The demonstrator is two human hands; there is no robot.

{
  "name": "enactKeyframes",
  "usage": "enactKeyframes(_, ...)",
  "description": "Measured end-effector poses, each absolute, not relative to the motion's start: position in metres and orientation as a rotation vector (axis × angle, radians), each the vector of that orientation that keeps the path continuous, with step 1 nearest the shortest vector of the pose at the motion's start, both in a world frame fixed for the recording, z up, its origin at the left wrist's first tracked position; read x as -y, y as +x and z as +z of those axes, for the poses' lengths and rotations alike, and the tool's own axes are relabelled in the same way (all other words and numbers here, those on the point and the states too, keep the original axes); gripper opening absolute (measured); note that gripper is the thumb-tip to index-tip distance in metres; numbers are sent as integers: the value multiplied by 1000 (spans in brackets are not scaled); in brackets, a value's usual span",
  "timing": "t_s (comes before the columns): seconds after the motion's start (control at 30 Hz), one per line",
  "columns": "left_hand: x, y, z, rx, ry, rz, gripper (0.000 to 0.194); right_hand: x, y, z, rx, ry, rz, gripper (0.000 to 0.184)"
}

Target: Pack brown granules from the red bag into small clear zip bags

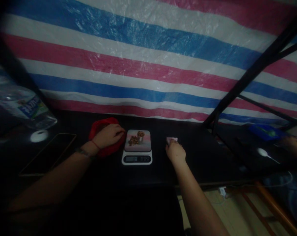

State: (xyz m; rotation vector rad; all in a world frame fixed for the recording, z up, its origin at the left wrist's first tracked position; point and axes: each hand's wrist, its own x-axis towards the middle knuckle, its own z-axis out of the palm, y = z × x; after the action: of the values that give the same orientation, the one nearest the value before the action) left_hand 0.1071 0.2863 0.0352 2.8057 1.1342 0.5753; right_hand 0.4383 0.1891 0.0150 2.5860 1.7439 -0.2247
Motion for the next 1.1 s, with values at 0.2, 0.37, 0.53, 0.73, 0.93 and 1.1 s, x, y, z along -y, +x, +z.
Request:
enactKeyframes(0.2, -303, 94, 9, -1409, 2723, 405, 44, -193, 451, 21, -1779, 2518, -248, 42)
enactKeyframes(0.37, -310, 91, 4, -1300, 2747, 372, 39, -193, 460, 21, -1837, 2511, -275, 43)
enactKeyframes(0.53, -307, 91, 11, -1241, 2779, 389, 37, -194, 467, 27, -1876, 2483, -329, 41)
enactKeyframes(0.73, -305, 93, 14, -1254, 2777, 413, 36, -194, 466, 31, -1867, 2509, -324, 39)
enactKeyframes(0.93, -303, 94, 24, -1246, 2778, 521, 33, -188, 463, 39, -1744, 2678, -148, 39)
enactKeyframes(1.1, -303, 94, 30, -1276, 2738, 665, 31, -187, 464, 55, -1715, 2738, 68, 35)
